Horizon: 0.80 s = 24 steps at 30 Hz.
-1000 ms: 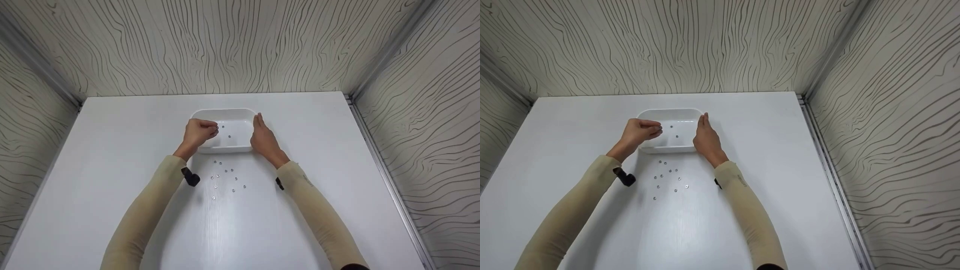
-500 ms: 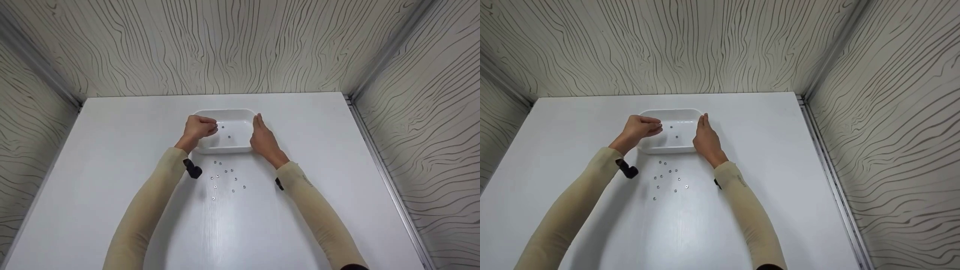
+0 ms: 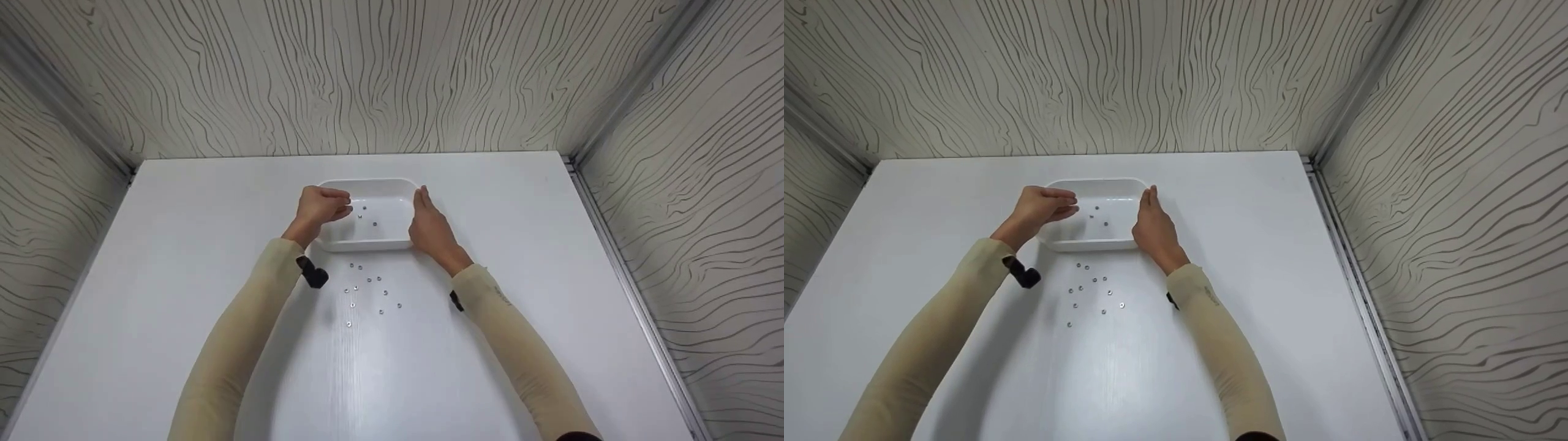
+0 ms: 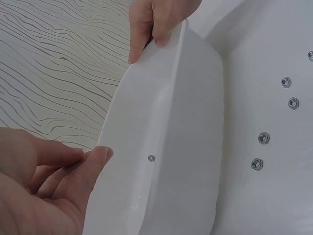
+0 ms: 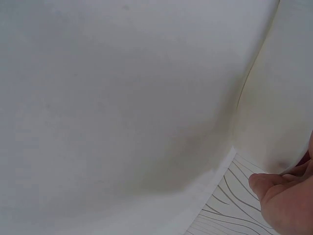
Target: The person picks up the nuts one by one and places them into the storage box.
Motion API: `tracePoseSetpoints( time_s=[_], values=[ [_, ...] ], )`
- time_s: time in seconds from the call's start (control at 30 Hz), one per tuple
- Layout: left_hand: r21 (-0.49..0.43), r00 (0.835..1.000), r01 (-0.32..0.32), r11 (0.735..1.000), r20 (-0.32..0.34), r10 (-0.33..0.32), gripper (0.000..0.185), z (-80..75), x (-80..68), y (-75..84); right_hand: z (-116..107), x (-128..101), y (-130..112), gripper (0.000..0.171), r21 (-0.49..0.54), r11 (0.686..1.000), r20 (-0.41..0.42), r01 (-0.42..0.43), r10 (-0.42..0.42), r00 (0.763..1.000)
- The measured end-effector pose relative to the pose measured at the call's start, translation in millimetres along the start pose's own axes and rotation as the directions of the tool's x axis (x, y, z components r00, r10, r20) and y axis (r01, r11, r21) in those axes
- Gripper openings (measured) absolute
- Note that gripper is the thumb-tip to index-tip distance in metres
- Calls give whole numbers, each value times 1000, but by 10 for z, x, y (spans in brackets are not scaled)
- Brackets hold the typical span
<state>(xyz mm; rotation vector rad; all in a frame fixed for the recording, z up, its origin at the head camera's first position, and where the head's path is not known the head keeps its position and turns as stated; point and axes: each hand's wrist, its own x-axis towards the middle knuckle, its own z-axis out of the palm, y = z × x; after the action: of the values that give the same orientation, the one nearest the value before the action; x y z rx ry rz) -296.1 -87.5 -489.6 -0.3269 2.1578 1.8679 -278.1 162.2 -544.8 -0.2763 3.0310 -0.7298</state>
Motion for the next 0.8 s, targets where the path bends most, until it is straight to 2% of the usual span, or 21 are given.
tracePoseSetpoints(
  time_s=[0.27, 0.53, 0.67, 0.8],
  values=[
    [18, 1000, -5, 1000, 16, 4, 29, -71, -38, 30, 2, -7, 3, 59, -1, 1000, -5, 14, -14, 1000],
    [109, 997, -77, 991, 35, 74, 29, -110, -136, 71, 6, -6, 9, 60, -5, 1000, -7, 20, -20, 1000],
    [190, 991, -133, 973, 49, 126, 29, -120, -189, 77, 1, -10, 11, 60, 8, 1000, -8, 19, -19, 1000],
    [300, 979, -203, 932, 74, 189, 31, -126, -245, 69, -2, -9, 10, 60, 13, 1000, -6, 12, -12, 1000]
  ],
)
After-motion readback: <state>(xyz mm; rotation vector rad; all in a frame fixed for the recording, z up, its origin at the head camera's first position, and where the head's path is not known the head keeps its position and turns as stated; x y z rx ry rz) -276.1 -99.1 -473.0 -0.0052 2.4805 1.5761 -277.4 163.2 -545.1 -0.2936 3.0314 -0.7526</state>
